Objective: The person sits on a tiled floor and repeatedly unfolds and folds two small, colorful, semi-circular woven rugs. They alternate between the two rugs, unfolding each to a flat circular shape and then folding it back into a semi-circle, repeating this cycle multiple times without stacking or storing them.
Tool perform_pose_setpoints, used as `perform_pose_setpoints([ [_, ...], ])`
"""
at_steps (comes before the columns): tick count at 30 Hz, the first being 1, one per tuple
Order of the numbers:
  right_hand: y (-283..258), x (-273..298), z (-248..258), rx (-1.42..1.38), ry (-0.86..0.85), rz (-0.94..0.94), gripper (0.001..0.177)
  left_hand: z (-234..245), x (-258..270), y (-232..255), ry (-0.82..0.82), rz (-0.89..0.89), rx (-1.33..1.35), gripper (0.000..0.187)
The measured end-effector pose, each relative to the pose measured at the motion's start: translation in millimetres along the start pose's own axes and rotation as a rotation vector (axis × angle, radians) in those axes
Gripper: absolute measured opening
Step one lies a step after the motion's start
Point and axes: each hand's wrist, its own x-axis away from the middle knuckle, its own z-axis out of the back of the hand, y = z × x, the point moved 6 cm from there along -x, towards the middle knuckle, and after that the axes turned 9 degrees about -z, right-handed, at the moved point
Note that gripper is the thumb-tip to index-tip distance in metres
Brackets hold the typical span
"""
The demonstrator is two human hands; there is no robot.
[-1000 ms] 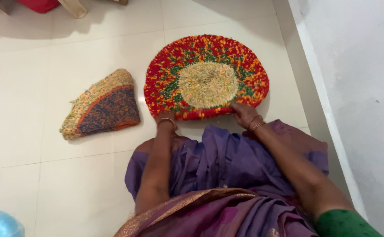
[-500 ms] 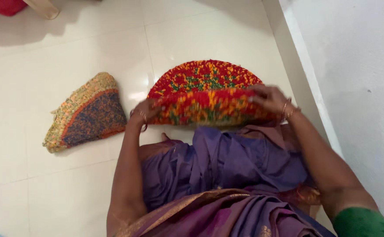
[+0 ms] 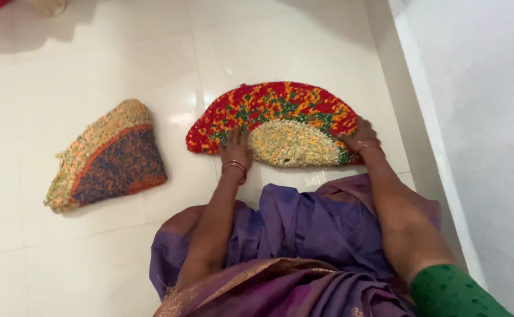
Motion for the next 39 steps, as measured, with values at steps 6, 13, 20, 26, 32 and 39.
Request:
perform_pose_setpoints([
  [6,23.8,25.0,27.1,-0.051,-0.158,-0.086,0.094,-37.4,6.3,31.2,-0.154,-0.116,-0.026,0.068],
  [13,42.3,57.8,54.5,-0.839,-0.498,0.050,0.045,-84.9,7.6,39.4,-0.127,-0.287,-0.066,0.064],
  [20,-160.0,176.9,124.9,-1.540,-0.724,0.501,0.040,-104.5,10.3,44.1,-0.348,-0.355,-0.148,0.066],
  [26,-313.3,220.9,38.5,-1.124,-0.599,0.336,0.087,-90.6,19.3,39.9,-0.545,-0.361,-0.290,0.069],
  [32,-290.3,187.2,-28.6,-0.644,-0.209,0.779,0.073,-96.7,20.1,39.5,-0.530,-0.356,-0.218,0.072],
  [39,-254.1,204.9,-120.4,0.496,-0.133,0.745,0.083,-87.1,24.3,51.8,-0.532,-0.363,-0.155,0.075],
])
